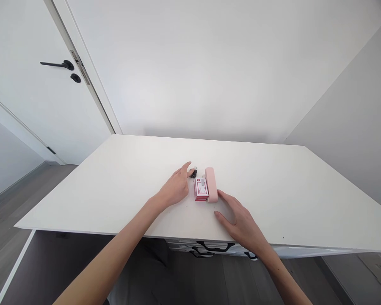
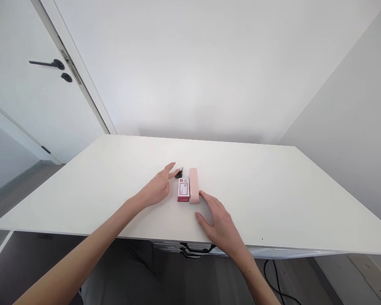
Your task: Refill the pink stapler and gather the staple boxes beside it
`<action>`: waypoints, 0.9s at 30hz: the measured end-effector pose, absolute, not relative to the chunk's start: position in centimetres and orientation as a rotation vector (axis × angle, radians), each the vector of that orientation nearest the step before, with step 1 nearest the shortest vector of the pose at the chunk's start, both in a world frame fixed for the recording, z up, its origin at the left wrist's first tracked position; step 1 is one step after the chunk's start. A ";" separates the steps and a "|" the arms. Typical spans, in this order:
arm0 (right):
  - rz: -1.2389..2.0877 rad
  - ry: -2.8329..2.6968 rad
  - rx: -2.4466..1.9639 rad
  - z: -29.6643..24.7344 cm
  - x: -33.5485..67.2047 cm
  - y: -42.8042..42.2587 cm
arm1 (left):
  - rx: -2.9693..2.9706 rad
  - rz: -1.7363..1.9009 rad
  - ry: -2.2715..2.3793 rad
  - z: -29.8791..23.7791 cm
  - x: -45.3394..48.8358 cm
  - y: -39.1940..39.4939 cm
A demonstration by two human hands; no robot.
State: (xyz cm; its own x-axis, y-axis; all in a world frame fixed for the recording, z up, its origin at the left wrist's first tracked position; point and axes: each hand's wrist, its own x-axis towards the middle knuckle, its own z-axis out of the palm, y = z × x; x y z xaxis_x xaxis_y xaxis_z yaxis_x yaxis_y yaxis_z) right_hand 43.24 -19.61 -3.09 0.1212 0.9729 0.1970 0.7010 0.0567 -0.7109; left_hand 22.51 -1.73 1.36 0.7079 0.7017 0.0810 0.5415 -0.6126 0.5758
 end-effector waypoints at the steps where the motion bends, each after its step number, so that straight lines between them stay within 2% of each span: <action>1: 0.499 -1.639 -1.704 -3.0 43.2 -19.6 | 2.379 0.393 0.939 1.5 22.8 -1.8; 9: 0.506 -1.640 -1.698 -3.1 43.2 -19.5 | 2.384 0.395 0.825 2.1 23.7 -2.4; 27: 0.496 -1.644 -1.699 -3.4 43.4 -19.4 | 2.153 0.450 0.947 1.3 23.1 -2.3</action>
State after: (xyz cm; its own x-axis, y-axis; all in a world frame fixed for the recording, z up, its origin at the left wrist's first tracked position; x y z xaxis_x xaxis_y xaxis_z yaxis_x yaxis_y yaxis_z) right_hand 43.38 -19.45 -3.40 0.1167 0.9730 0.1991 0.7004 0.0614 -0.7111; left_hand 23.07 -2.33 1.27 0.6677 0.7440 0.0246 0.4883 -0.4626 0.7399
